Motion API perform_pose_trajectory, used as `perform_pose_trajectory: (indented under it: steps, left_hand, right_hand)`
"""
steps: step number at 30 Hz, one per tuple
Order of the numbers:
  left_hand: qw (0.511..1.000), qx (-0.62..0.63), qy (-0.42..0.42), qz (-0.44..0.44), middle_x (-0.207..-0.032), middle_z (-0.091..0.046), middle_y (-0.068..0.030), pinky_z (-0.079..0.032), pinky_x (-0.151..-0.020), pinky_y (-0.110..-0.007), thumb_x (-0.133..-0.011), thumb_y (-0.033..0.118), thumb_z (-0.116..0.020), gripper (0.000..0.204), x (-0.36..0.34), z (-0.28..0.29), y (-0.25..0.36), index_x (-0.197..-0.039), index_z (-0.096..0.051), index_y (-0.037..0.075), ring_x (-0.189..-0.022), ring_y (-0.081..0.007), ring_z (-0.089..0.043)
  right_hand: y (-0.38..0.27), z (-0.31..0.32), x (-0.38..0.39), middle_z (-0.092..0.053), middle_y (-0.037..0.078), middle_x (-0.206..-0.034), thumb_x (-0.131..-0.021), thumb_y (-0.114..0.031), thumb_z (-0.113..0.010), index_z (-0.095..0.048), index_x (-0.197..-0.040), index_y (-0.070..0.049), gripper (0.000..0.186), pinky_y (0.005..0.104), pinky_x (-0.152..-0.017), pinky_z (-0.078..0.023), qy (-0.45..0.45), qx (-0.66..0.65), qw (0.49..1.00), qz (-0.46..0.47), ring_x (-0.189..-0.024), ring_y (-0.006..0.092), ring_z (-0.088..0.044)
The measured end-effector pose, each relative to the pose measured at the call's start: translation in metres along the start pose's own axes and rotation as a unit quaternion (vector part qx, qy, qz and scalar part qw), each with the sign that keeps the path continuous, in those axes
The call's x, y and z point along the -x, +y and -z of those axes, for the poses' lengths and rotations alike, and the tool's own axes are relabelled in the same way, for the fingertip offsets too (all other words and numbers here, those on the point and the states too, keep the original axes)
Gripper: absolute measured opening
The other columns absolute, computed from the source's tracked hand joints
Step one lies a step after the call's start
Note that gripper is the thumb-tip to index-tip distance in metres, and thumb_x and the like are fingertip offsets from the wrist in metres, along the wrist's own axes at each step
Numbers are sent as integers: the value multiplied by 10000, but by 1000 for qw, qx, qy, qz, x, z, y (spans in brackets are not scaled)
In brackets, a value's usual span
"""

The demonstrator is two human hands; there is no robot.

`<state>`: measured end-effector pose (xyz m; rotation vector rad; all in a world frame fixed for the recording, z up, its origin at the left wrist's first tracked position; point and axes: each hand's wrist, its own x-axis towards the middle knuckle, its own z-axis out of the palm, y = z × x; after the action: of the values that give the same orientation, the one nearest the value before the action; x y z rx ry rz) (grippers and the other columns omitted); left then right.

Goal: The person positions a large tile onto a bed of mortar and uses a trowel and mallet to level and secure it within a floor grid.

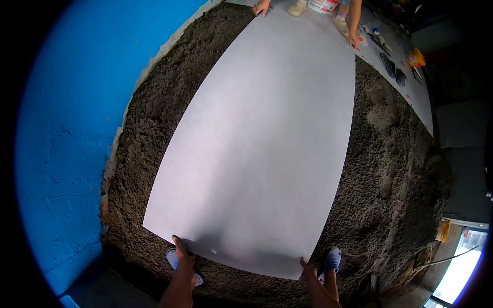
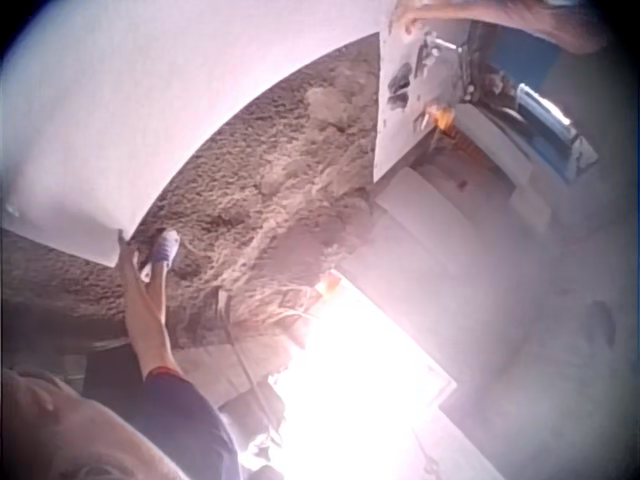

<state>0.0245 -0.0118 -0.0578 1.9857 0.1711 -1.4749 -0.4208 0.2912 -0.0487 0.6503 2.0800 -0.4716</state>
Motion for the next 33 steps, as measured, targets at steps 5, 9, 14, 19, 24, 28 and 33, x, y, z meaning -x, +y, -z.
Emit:
perform_pose_trajectory:
  steps: [5, 9, 14, 19, 24, 28, 33]
  left_hand:
    - [998, -14, 57, 33, -1379, -489, -93, -441, -886, -476, -757, 790, -556, 944, 22, -9, 9, -1384, -445, 93, -1190, -311, -495]
    - [999, 31, 16, -25, -1330, -515, -142, -456, -902, -488, -778, 742, -589, 924, 17, -11, 8, -1370, -435, 48, -1156, -323, -510]
    - [1000, 18, -6, 11, -1460, -382, -128, -418, -984, -521, -802, 755, -533, 943, 25, -16, 6, -1442, -352, 88, -1276, -341, -428]
    - [1000, 5, -4, -7, -1423, -411, -138, -457, -930, -528, -781, 753, -567, 955, 33, -16, 5, -1430, -363, 82, -1228, -361, -467]
    - [1000, 9, -9, 19, -1322, -518, -90, -477, -887, -475, -794, 741, -567, 850, 23, -20, 0, -1357, -462, 113, -1158, -301, -520]
    - [999, 20, -30, 23, -1270, -565, -58, -476, -883, -436, -814, 733, -550, 780, 8, -10, -4, -1309, -517, 130, -1123, -252, -544]
    - [999, -3, -26, 21, -1246, -572, -62, -454, -902, -423, -815, 755, -518, 799, 12, -19, -6, -1296, -520, 117, -1116, -249, -545]
  right_hand:
    - [-5, -1, 17, -590, 192, -1169, -864, -335, -736, -501, -1243, 100, 624, 442, -785, -514, -44, -106, 993, -33, -1005, 300, -617]
    - [13, 6, -1, -573, 196, -1211, -847, -373, -746, -480, -1315, 74, 700, 472, -778, -500, -96, -156, 983, -2, -1008, 306, -607]
    - [-25, 13, 40, -593, 182, -1184, -846, -431, -730, -518, -1311, 18, 680, 480, -791, -516, -22, -33, 997, -72, -995, 310, -607]
    - [-47, 13, 69, -561, 199, -1199, -827, -411, -756, -469, -1272, 79, 722, 462, -770, -513, -57, -142, 985, -75, -1022, 305, -597]
    - [-27, 15, 30, -524, 238, -1282, -797, -367, -798, -399, -1347, 100, 824, 469, -835, -505, -39, -144, 987, -53, -1085, 319, -586]
    - [-25, 6, 21, -557, 213, -1221, -810, -406, -775, -433, -1315, 77, 778, 481, -785, -510, -22, -108, 991, -70, -1051, 321, -599]
    - [-31, 7, 19, -606, 180, -1147, -836, -453, -737, -548, -1219, 37, 650, 489, -749, -509, 0, -14, 997, -71, -1015, 300, -622]
